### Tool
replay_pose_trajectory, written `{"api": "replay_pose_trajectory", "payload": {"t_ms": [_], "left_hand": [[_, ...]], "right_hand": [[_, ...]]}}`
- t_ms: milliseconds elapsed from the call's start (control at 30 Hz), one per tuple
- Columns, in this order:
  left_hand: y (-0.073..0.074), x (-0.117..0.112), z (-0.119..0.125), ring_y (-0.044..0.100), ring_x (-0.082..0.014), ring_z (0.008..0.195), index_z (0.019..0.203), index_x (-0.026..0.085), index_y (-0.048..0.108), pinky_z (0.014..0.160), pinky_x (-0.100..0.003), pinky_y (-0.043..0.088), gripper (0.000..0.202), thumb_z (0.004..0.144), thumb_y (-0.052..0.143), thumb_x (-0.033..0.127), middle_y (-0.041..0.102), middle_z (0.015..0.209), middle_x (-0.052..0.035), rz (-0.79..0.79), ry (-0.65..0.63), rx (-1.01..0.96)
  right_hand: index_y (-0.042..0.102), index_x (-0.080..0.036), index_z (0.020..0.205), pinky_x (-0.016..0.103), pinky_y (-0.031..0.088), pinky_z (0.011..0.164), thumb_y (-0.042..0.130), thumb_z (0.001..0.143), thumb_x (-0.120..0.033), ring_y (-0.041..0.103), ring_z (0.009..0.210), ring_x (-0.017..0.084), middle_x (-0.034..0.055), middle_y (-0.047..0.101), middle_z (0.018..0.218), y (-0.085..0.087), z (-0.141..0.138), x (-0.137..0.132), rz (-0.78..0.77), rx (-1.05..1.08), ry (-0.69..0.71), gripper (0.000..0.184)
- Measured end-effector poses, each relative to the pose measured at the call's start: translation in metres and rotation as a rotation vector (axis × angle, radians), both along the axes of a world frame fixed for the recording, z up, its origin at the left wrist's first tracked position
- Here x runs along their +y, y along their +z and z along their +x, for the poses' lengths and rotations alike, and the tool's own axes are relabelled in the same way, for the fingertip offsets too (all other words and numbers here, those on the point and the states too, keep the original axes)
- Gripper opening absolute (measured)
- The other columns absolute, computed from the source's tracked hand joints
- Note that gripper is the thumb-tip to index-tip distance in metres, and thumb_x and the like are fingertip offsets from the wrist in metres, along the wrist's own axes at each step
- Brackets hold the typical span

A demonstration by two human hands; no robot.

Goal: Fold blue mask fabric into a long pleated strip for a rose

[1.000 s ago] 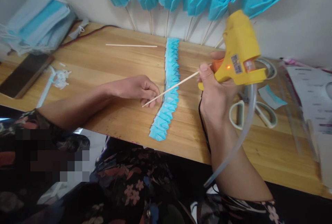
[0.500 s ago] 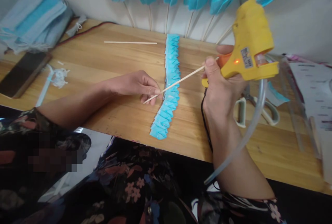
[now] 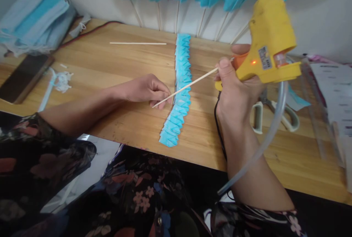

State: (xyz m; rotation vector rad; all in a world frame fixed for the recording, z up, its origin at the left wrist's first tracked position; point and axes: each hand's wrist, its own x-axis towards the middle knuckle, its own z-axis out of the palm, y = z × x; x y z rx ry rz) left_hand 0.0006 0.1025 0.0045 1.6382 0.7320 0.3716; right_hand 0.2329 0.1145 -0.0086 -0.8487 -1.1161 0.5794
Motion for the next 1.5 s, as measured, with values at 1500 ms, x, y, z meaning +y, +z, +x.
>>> {"api": "replay_pose_trajectory", "payload": {"t_ms": [1500], "left_hand": [[0.004, 0.004, -0.003, 0.051, -0.0047, 0.041, 0.077, 0.010, 0.076, 0.042, -0.016, 0.039, 0.014, 0.080, 0.066, 0.019, 0.071, 0.060, -0.0039, -0.156, 0.090, -0.067]], "right_hand": [[0.064, -0.025, 0.092, 0.026, 0.043, 0.047, 0.076, 0.067, -0.031, 0.053, 0.058, 0.011, -0.0023, 0.058, 0.081, -0.009, 0.005, 0.006, -0.021, -0.055, -0.034, 0.029]]}}
